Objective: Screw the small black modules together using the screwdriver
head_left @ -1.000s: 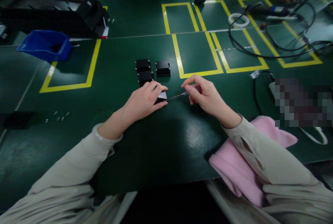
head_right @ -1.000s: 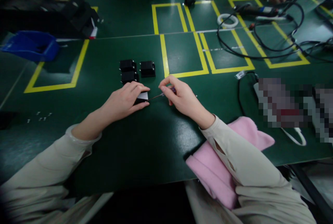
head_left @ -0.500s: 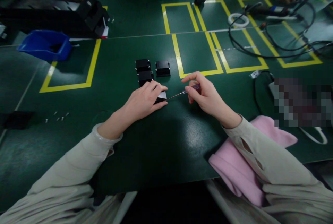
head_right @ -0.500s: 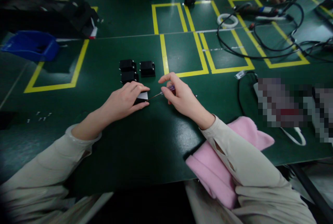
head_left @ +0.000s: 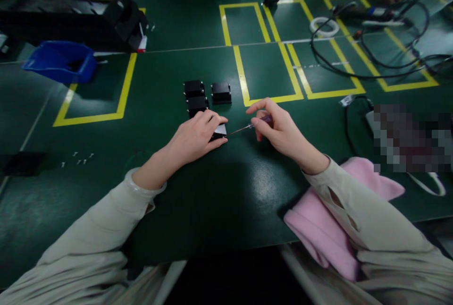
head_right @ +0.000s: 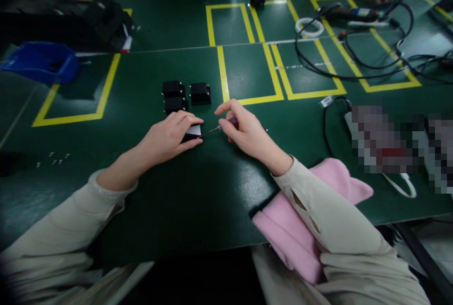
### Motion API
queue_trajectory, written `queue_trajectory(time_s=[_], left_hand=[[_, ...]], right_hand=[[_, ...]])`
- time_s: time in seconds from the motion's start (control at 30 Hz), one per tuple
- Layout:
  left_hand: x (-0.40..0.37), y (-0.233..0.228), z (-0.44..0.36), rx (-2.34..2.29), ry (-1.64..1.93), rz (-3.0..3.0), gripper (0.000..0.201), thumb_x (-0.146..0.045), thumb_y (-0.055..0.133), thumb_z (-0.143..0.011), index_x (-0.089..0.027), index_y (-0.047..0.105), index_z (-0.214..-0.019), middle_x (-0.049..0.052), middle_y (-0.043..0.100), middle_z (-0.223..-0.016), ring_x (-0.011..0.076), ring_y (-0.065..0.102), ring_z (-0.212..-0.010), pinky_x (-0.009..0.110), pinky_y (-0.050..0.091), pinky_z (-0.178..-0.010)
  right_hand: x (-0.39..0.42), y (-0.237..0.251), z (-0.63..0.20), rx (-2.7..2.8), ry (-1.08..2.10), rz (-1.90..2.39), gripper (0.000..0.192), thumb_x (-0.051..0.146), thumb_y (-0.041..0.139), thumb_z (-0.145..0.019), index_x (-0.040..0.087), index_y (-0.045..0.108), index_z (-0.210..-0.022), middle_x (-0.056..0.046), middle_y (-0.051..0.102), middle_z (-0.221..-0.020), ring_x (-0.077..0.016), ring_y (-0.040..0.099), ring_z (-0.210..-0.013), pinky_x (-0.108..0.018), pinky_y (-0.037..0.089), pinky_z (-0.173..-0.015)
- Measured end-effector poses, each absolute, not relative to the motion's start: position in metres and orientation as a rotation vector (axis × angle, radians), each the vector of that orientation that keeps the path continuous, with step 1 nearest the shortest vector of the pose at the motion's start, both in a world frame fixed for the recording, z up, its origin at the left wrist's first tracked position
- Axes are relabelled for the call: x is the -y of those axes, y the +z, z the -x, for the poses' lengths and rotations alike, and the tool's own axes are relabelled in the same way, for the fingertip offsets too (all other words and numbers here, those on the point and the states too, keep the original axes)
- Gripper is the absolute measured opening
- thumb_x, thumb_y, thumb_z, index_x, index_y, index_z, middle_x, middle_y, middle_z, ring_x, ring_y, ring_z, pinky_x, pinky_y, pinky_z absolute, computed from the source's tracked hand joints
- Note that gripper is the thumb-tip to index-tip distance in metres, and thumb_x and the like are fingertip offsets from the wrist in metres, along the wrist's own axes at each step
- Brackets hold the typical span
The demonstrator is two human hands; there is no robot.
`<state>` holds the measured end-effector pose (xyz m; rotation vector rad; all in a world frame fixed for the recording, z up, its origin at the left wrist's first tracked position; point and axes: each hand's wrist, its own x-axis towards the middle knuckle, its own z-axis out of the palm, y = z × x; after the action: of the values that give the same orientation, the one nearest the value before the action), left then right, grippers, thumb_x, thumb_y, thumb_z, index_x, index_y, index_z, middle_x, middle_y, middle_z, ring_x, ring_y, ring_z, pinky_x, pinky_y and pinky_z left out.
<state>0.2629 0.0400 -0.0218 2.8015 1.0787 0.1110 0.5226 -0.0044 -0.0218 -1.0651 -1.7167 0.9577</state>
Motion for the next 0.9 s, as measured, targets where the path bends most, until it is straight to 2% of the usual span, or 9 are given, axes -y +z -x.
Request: queue_trajectory(time_s=[0.13,0.23,0.33,0.53,0.63,0.73,0.9], left_hand=[[-0.04,-0.0213,-0.2628,-1.075,0.108,-2.801,0.049,-0.046,0.059,-0.106,-0.015,0.054,-0.143,0.017,0.063,-0.138,0.0347,0.062,-0.123,0.047,0.059,-0.096],[-0.0397,-0.0211,-0.2628,-1.077,0.11,-2.799,0.048,-0.046,0.058,-0.106,-0.016,0.053,-0.143,0.017,0.063,-0.138,0.0344,0.062,-0.123,0.047,0.059,-0.096],[-0.0394,-0.0204,-0.2626,-1.081,0.108,-2.796,0.047,-0.045,0.058,-0.106,-0.016,0.053,-0.143,0.017,0.063,-0.138,0.0342,0.063,-0.123,0.047,0.059,-0.095],[-0.0398,-0.0197,-0.2628,-1.077,0.105,-2.785,0.046,-0.046,0.056,-0.106,-0.018,0.052,-0.143,0.017,0.063,-0.138,0.0338,0.062,-0.123,0.047,0.059,-0.096],[-0.0396,-0.0199,-0.2634,-1.084,0.099,-2.79,0.047,-0.045,0.058,-0.106,-0.017,0.053,-0.143,0.017,0.063,-0.138,0.0338,0.062,-0.123,0.047,0.059,-0.096],[-0.0393,-0.0203,-0.2636,-1.091,0.093,-2.796,0.048,-0.044,0.06,-0.106,-0.015,0.054,-0.143,0.018,0.063,-0.138,0.0345,0.063,-0.123,0.047,0.059,-0.096],[-0.0395,-0.0214,-0.263,-1.086,0.112,-2.795,0.048,-0.045,0.059,-0.106,-0.016,0.054,-0.143,0.017,0.063,-0.138,0.0342,0.063,-0.123,0.047,0.059,-0.097]], right_hand=[[0.0042,-0.0202,-0.5228,1.709,1.042,1.101,0.01,0.031,0.059,-0.108,0.021,0.057,-0.105,0.009,0.053,-0.063,-0.0095,0.052,-0.049,-0.026,0.037,-0.053],[0.0045,-0.0205,-0.5225,1.71,1.021,1.084,0.003,0.023,0.058,-0.106,0.021,0.057,-0.108,0.009,0.053,-0.064,-0.0096,0.053,-0.05,-0.026,0.038,-0.055],[0.0047,-0.0219,-0.5221,1.712,0.955,1.055,0.011,0.018,0.06,-0.104,0.021,0.055,-0.113,0.01,0.052,-0.065,-0.0099,0.055,-0.053,-0.027,0.041,-0.06],[0.0041,-0.0229,-0.5227,1.698,1.035,1.105,0.016,0.037,0.06,-0.11,0.022,0.056,-0.107,0.009,0.052,-0.063,-0.0097,0.051,-0.05,-0.026,0.037,-0.053],[0.0044,-0.0232,-0.5227,1.707,0.997,1.094,0.006,0.027,0.059,-0.108,0.022,0.056,-0.111,0.009,0.052,-0.063,-0.0097,0.052,-0.05,-0.027,0.038,-0.055],[0.0044,-0.0236,-0.5223,1.714,0.924,1.051,0.013,0.016,0.059,-0.103,0.021,0.055,-0.115,0.01,0.052,-0.066,-0.0098,0.055,-0.054,-0.027,0.041,-0.06],[0.0043,-0.0218,-0.522,1.699,1.008,1.105,0.008,0.029,0.06,-0.106,0.021,0.057,-0.106,0.009,0.053,-0.064,-0.009,0.053,-0.05,-0.026,0.038,-0.053]])
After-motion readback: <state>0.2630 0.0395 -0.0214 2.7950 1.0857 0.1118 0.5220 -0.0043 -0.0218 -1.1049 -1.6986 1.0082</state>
